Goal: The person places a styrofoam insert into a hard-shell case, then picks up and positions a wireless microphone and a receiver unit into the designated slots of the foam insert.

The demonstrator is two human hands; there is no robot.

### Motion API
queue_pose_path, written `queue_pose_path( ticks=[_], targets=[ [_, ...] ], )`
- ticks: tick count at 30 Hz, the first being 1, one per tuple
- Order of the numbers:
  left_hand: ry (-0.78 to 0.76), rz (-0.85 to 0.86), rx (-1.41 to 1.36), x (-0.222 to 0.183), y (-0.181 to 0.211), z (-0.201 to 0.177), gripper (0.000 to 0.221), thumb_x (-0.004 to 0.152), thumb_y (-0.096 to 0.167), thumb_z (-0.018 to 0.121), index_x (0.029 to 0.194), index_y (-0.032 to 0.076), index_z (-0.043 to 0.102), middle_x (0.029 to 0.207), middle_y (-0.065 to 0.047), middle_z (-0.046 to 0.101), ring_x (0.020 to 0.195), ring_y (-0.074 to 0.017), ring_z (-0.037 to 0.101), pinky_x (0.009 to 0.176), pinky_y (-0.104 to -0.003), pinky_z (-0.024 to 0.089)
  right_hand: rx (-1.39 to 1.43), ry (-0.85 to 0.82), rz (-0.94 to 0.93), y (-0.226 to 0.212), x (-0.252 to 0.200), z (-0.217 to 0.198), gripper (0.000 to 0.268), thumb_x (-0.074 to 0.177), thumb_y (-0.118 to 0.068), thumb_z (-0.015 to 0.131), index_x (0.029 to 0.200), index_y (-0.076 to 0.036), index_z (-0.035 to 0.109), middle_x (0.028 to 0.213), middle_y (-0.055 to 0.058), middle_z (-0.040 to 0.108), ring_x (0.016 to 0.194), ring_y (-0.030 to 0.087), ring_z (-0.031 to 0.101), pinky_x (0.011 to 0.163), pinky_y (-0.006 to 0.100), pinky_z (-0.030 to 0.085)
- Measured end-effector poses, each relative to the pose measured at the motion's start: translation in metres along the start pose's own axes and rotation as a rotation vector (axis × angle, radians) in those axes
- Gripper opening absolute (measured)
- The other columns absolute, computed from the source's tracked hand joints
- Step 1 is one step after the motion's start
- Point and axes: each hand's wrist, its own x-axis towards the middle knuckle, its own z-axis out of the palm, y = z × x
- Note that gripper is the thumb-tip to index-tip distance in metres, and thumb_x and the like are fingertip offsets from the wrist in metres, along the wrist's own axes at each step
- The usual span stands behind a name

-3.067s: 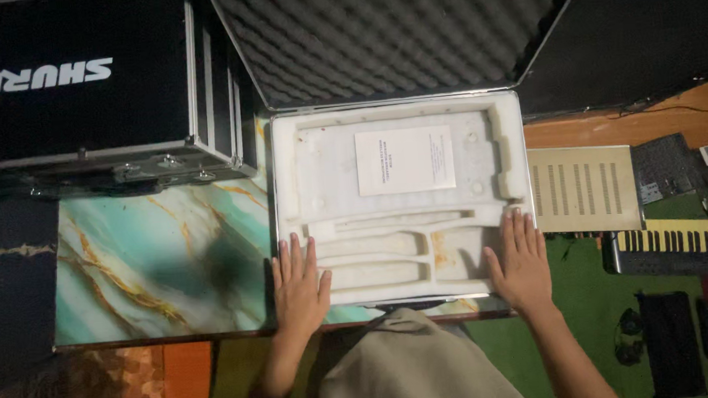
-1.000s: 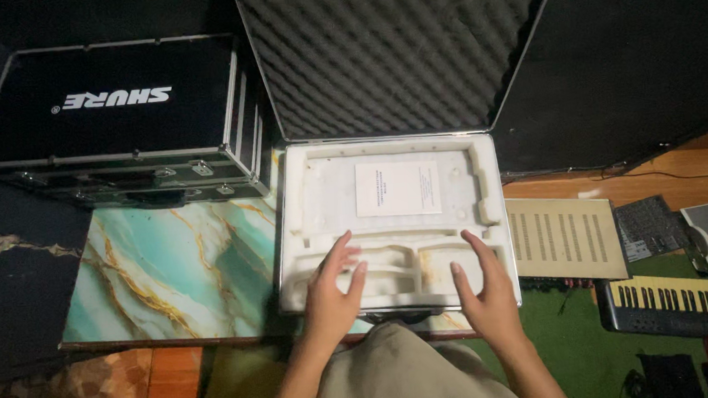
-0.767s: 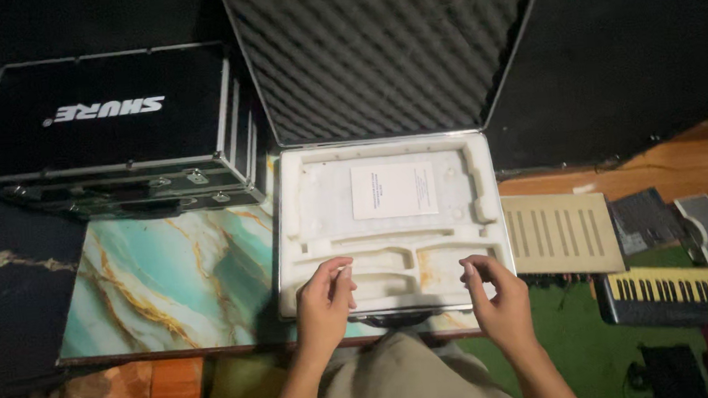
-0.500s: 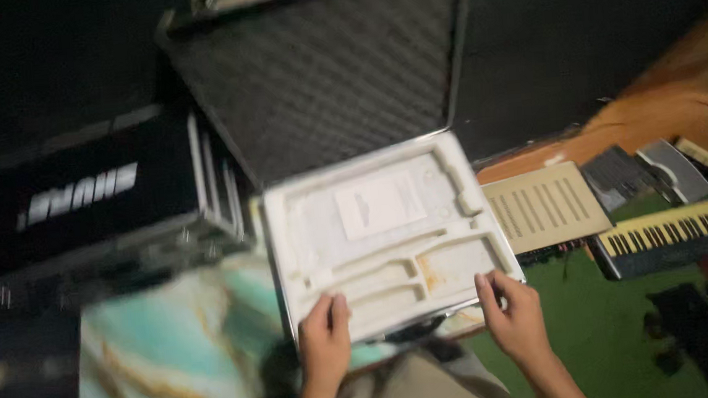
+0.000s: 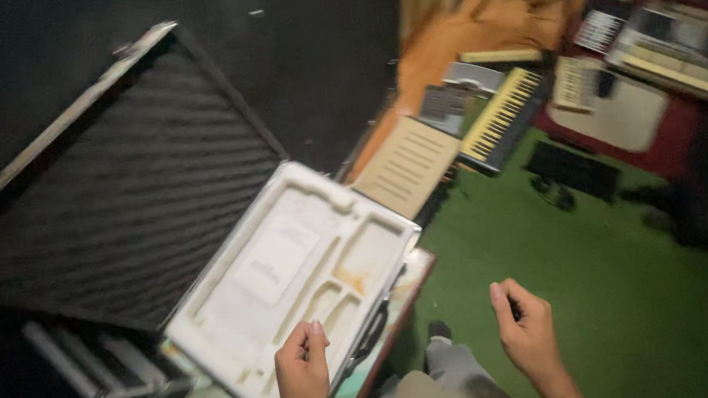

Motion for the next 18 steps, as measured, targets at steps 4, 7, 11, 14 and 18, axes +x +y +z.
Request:
queue_pose_path(
  ticks=[4,7,11,14,18],
  targets=[
    [-0.175,0.1,-0.052,0.015,0.018,0.046,0.027,0.099,0.02,0.061,0.079,0.002,0.062,0.061,0.004,0.049,0.056,-0.0036,0.042,0.049,-0.026,0.032,-0.029,0.165,0.154,0.013,-0.022,-0.044,0.02,0.099,-0.017,0.061,0.087,-0.001,0.063,0.061,-0.001,0.046,0.056,0.006,0.04,0.049,0.027,0.034],
    [-0.332,0.126,-0.045,0.014,0.031,0.083,0.021,0.099,0.017,0.062,0.084,0.003,0.065,0.063,0.004,0.053,0.059,-0.0033,0.045,0.051,-0.024,0.034,-0.063,0.308,0.057,0.026,-0.037,-0.076,0.015,0.099,-0.016,0.062,0.098,-0.002,0.065,0.072,-0.003,0.061,0.065,0.004,0.053,0.058,0.023,0.045],
    [-0.51,0.114,-0.02,0.016,0.054,0.143,0.016,0.098,0.016,0.063,0.088,0.003,0.066,0.063,0.003,0.05,0.058,-0.0053,0.043,0.051,-0.025,0.032,-0.062,0.408,0.295,0.045,-0.056,-0.122,0.015,0.098,-0.014,0.062,0.106,-0.004,0.069,0.072,0.003,0.061,0.067,0.008,0.056,0.061,0.025,0.047],
    [-0.631,0.169,-0.03,0.009,0.068,0.193,0.014,0.098,0.015,0.063,0.092,0.003,0.066,0.066,0.004,0.05,0.061,-0.0048,0.043,0.052,-0.024,0.033,-0.055,0.482,0.276,0.063,-0.068,-0.157,0.015,0.098,-0.013,0.061,0.108,-0.003,0.068,0.074,0.002,0.064,0.07,0.008,0.061,0.064,0.025,0.05],
    [-0.754,0.184,-0.074,-0.01,0.088,0.258,0.013,0.099,0.015,0.062,0.096,0.003,0.066,0.07,0.004,0.052,0.065,-0.0036,0.046,0.055,-0.023,0.036,-0.042,0.547,0.3,0.088,-0.071,-0.206,0.016,0.098,-0.012,0.061,0.109,-0.003,0.068,0.076,0.003,0.067,0.073,0.009,0.063,0.066,0.025,0.051]
  ],
)
